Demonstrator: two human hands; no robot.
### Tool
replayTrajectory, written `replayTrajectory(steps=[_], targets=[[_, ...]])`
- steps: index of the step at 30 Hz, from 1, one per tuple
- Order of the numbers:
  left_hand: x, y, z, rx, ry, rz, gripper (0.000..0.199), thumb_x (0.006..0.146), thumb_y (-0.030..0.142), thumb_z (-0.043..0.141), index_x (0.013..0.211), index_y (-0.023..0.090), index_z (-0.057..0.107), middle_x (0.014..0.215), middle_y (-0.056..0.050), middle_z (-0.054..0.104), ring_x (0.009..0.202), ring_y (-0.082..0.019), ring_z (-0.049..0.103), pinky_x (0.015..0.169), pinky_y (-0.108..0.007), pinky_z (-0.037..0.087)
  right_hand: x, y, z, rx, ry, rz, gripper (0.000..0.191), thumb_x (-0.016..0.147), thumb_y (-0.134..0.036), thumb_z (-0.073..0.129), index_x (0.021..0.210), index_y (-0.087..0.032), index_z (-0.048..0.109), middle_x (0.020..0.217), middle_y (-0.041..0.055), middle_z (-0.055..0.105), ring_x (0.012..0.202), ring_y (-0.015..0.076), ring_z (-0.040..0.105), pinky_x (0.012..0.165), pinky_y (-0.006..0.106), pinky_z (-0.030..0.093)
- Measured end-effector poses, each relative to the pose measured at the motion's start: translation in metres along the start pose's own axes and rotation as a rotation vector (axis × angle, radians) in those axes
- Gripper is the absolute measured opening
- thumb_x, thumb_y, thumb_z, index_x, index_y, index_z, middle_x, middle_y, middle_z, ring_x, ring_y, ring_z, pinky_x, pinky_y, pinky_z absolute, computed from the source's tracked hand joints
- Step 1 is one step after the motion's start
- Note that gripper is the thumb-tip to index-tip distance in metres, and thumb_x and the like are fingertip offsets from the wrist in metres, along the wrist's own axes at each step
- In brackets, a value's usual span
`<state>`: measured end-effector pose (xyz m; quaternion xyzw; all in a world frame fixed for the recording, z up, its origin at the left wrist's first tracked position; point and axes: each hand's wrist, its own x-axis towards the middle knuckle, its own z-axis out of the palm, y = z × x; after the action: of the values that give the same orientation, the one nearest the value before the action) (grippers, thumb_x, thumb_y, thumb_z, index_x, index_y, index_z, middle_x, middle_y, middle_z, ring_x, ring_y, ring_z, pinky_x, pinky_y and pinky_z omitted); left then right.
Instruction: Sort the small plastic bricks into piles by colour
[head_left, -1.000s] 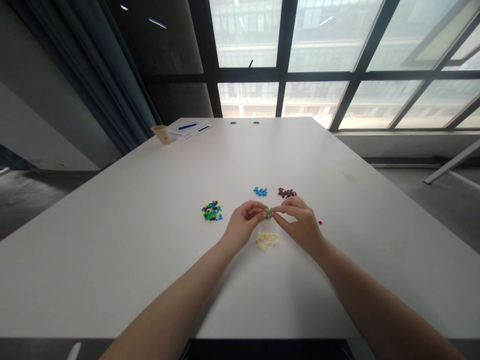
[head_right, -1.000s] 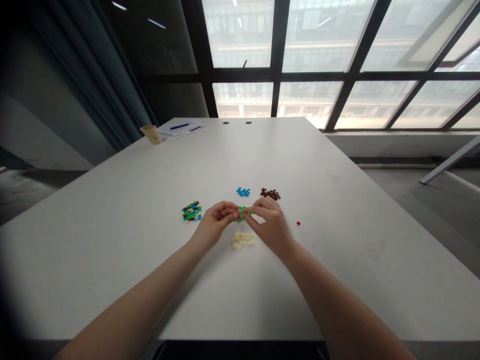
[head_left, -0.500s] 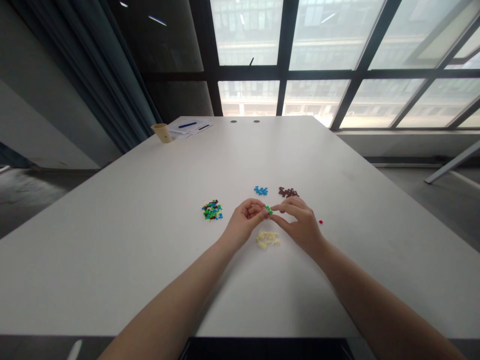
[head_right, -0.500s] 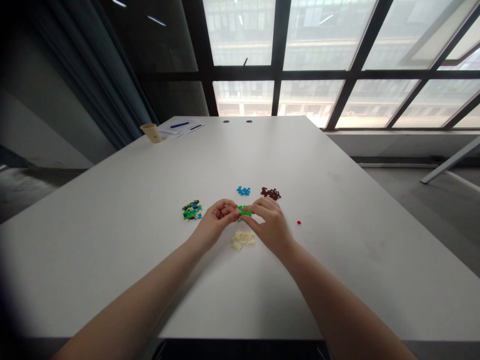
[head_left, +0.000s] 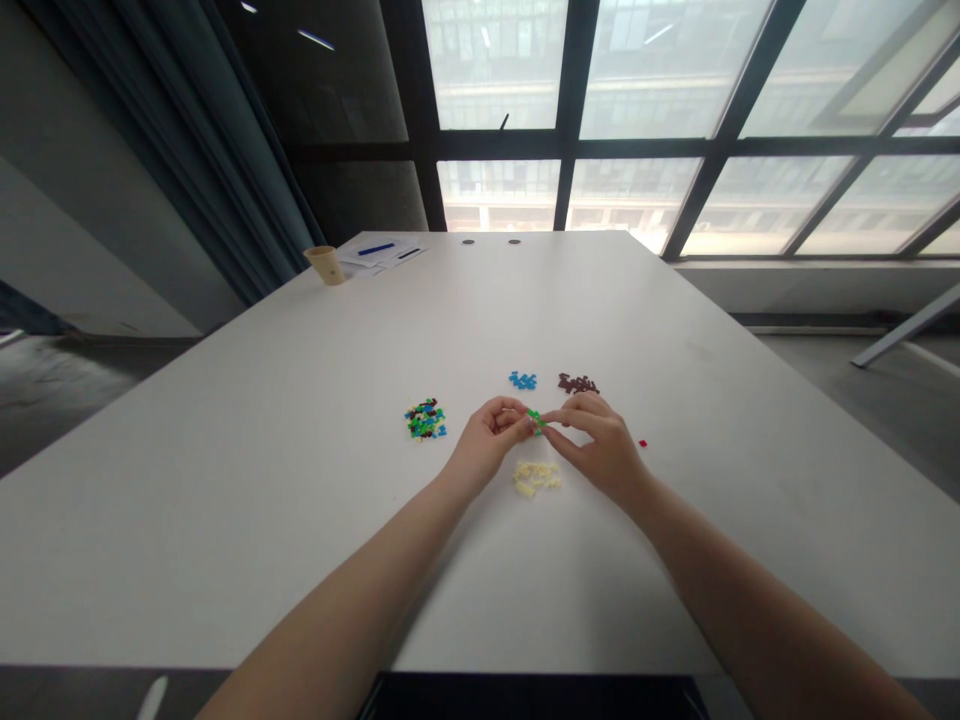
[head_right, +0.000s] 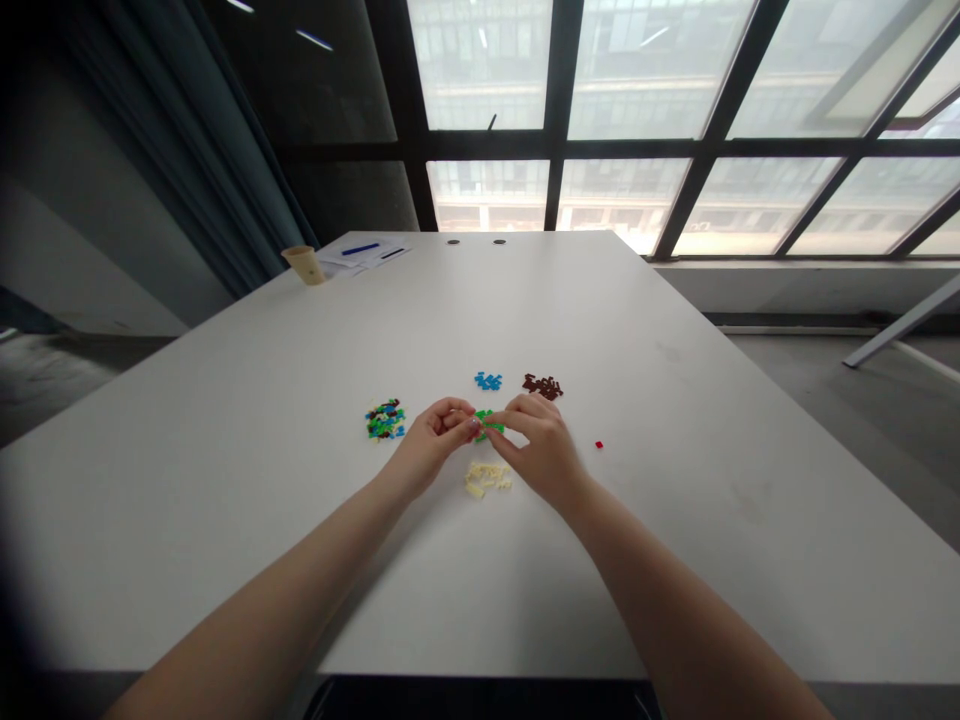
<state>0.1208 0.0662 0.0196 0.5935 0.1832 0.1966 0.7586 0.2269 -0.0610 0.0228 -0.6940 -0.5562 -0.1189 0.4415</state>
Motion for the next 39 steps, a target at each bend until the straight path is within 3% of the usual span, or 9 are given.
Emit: replayTrajectory(steps=[6, 10, 18, 24, 27, 31, 34, 39], targets=[[0.013, 0.007, -0.024, 0.255, 0.283, 0.229, 0.017, 0.075, 0.034, 0.055, 0.076, 0.017, 0.053, 0.069, 0.0, 0.06, 0.069, -0.011, 0.056, 0.067, -0.025, 0.043, -0.005, 0.031, 0.005, -0.229, -0.23, 0.221, 0.01, 0.078, -0.022, 0.06, 0.078, -0.022, 0.07, 0.073, 0.0015, 0.061, 0.073, 0.015, 0.054, 0.071, 0.03, 0.037], [0.018, 0.015, -0.042, 0.356, 0.391, 0.304, 0.015, 0.077, 0.033, 0.051, 0.077, 0.018, 0.052, 0.072, -0.001, 0.059, 0.072, -0.012, 0.056, 0.068, -0.025, 0.043, -0.009, 0.035, 0.015, -0.366, -0.326, 0.319, 0.013, 0.079, -0.023, 0.058, 0.077, -0.025, 0.071, 0.076, 0.0015, 0.061, 0.08, 0.0162, 0.054, 0.071, 0.031, 0.032], [0.017, 0.014, -0.04, 0.38, 0.374, 0.319, 0.014, 0.077, 0.032, 0.051, 0.077, 0.018, 0.052, 0.072, -0.001, 0.059, 0.07, -0.013, 0.057, 0.068, -0.025, 0.043, -0.003, 0.032, 0.03, -0.403, -0.311, 0.34, 0.015, 0.081, -0.023, 0.056, 0.082, -0.026, 0.071, 0.08, 0.0028, 0.063, 0.083, 0.0174, 0.054, 0.072, 0.031, 0.031], [0.019, 0.018, -0.051, 0.507, 0.391, 0.346, 0.016, 0.079, 0.033, 0.047, 0.081, 0.018, 0.053, 0.077, -0.003, 0.061, 0.073, -0.014, 0.057, 0.067, -0.027, 0.044, -0.002, 0.032, 0.02, -0.395, -0.248, 0.327, 0.025, 0.082, -0.019, 0.048, 0.091, -0.025, 0.07, 0.08, 0.0034, 0.065, 0.081, 0.0173, 0.056, 0.071, 0.031, 0.033], [0.023, 0.021, -0.071, 0.861, 0.447, 0.298, 0.017, 0.08, 0.029, 0.046, 0.087, 0.019, 0.057, 0.087, -0.005, 0.062, 0.079, -0.017, 0.057, 0.073, -0.031, 0.044, 0.0, 0.038, 0.004, -0.367, -0.153, 0.344, 0.024, 0.079, -0.02, 0.048, 0.089, -0.021, 0.07, 0.08, 0.0043, 0.065, 0.071, 0.016, 0.055, 0.068, 0.029, 0.036], [0.027, 0.016, -0.093, 1.366, 0.437, 0.005, 0.021, 0.077, 0.024, 0.049, 0.089, 0.02, 0.064, 0.102, -0.011, 0.058, 0.094, -0.027, 0.053, 0.08, -0.04, 0.042, 0.003, 0.052, -0.019, -0.361, -0.088, 0.451, 0.025, 0.078, -0.027, 0.047, 0.081, -0.018, 0.069, 0.074, 0.0051, 0.065, 0.065, 0.0161, 0.054, 0.065, 0.028, 0.038], [0.028, 0.01, -0.097, 1.491, 0.395, -0.112, 0.023, 0.077, 0.03, 0.051, 0.092, 0.021, 0.066, 0.104, -0.013, 0.057, 0.1, -0.032, 0.05, 0.077, -0.04, 0.043, 0.003, 0.057, -0.027, -0.401, -0.115, 0.507, 0.027, 0.077, -0.03, 0.045, 0.076, -0.018, 0.069, 0.069, 0.0052, 0.064, 0.063, 0.0166, 0.054, 0.063, 0.027, 0.037], [0.032, 0.001, -0.096, 1.526, 0.379, -0.015, 0.018, 0.076, 0.027, 0.053, 0.087, 0.019, 0.065, 0.096, -0.012, 0.057, 0.095, -0.025, 0.053, 0.08, -0.034, 0.043, 0.003, 0.054, -0.026, -0.385, -0.174, 0.51, 0.028, 0.077, -0.033, 0.044, 0.074, -0.019, 0.069, 0.064, 0.0037, 0.061, 0.059, 0.0157, 0.051, 0.058, 0.027, 0.035]])
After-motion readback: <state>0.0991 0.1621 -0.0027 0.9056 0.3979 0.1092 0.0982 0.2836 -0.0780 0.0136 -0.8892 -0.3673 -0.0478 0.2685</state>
